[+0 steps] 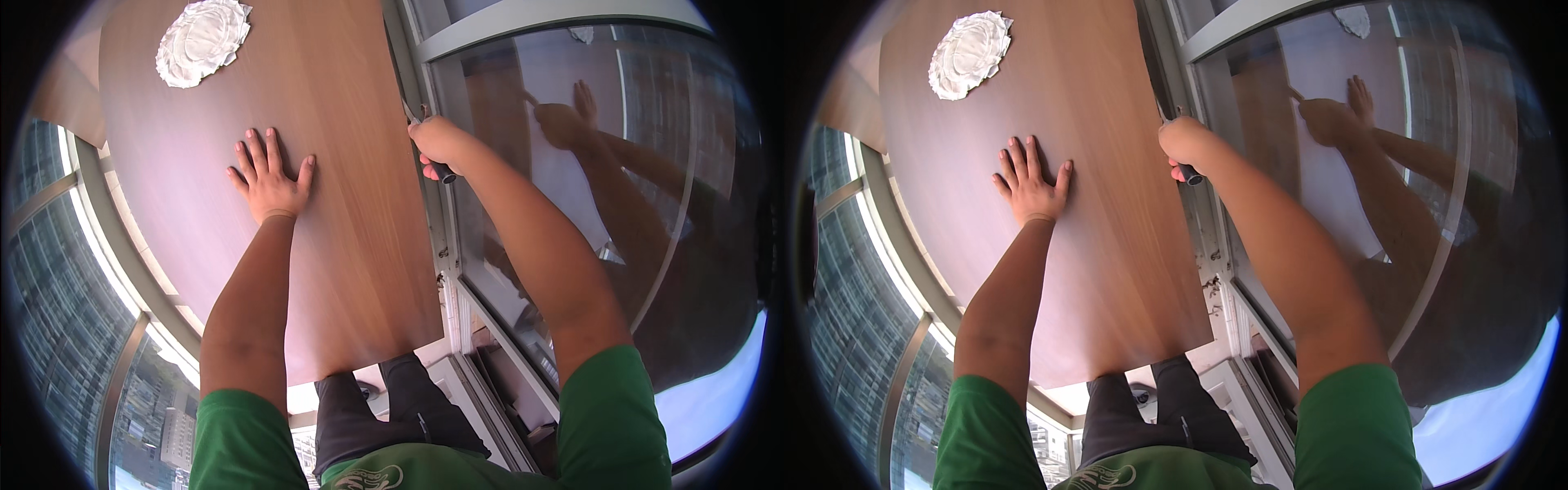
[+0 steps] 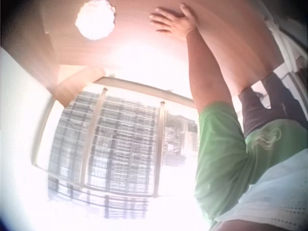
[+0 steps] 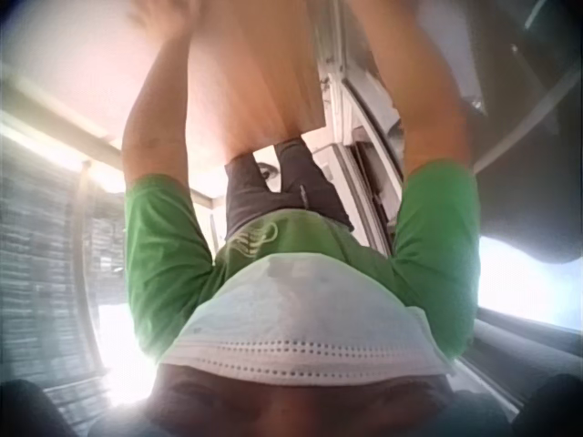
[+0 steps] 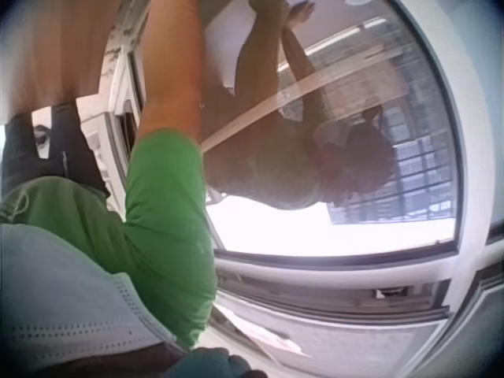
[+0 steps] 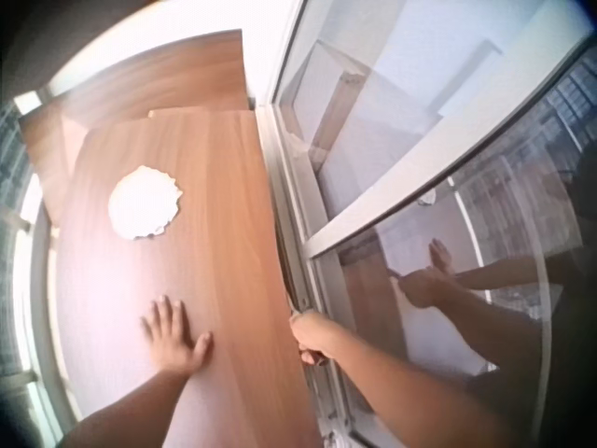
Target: The person uses a tool to scrape the edge of a wooden panel and then wipes the surface with a cloth.
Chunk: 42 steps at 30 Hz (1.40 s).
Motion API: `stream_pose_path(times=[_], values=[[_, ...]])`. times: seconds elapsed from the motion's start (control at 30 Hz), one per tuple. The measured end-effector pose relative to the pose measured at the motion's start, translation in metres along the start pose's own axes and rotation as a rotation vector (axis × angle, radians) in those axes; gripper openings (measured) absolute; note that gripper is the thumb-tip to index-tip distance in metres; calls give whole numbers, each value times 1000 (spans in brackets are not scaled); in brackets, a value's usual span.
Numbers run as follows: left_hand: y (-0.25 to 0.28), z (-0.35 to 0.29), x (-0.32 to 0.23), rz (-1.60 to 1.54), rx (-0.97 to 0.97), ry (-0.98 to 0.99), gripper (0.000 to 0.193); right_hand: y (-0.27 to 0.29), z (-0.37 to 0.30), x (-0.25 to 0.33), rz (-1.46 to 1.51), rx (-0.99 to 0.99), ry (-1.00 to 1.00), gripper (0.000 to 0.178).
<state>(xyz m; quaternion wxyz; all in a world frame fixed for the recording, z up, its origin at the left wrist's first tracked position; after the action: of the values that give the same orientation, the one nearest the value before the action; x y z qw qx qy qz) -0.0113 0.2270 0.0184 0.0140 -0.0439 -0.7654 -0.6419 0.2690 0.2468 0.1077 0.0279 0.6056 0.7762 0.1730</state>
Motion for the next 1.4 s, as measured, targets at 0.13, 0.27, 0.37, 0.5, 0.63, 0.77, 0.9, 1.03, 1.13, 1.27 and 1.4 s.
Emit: stream_pose_path(times=[0.13, 0.27, 0.37, 0.5, 0.63, 0.77, 0.9, 1.03, 1.13, 1.27, 1.4], values=[[-1, -2, 6, -7, -22, 13, 89, 10, -49, -7, 1, 69, 53, 45], [1, 0, -3, -32, -37, -8, 89, -9, -32, -30, -53, 26, 17, 43], [0, -1, -4, -1, -42, -5, 89, -13, -8, -41, -36, -13, -23, 42], [-2, -1, 1, -1, -27, 10, 89, -2, -38, -43, 5, 45, 6, 42], [-3, -2, 3, 15, -42, 8, 89, -3, -60, -29, 67, 34, 65, 40], [-3, 0, -6, 12, -36, -2, 89, -9, -21, -35, -8, 10, -24, 40], [-7, -2, 3, 8, -61, 9, 89, 0, -40, -24, 38, 66, 58, 39], [-6, 0, 2, -19, -64, 1, 90, 3, -36, -12, 76, 23, 118, 39], [-5, 2, -4, -2, -56, -8, 90, 2, -7, -14, 33, 13, 105, 38], [-9, -2, 4, 22, -66, 16, 89, 17, -27, 17, -26, 70, 152, 38], [-8, 1, -4, -38, -96, -17, 90, 7, -1, 14, -21, 32, 78, 41]])
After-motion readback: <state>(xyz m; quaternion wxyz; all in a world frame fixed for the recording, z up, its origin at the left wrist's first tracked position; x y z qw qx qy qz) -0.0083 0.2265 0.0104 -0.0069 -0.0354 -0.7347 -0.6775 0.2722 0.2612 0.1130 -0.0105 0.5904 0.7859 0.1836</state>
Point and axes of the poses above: each hand's wrist, its own z-axis towards the middle knuckle, its own y-axis out of the back of the hand, x = y × z, the point moved 3 cm from there along z, towards the middle knuckle, and after that the axes turned 8 degrees about z, right-handed, at the moved point
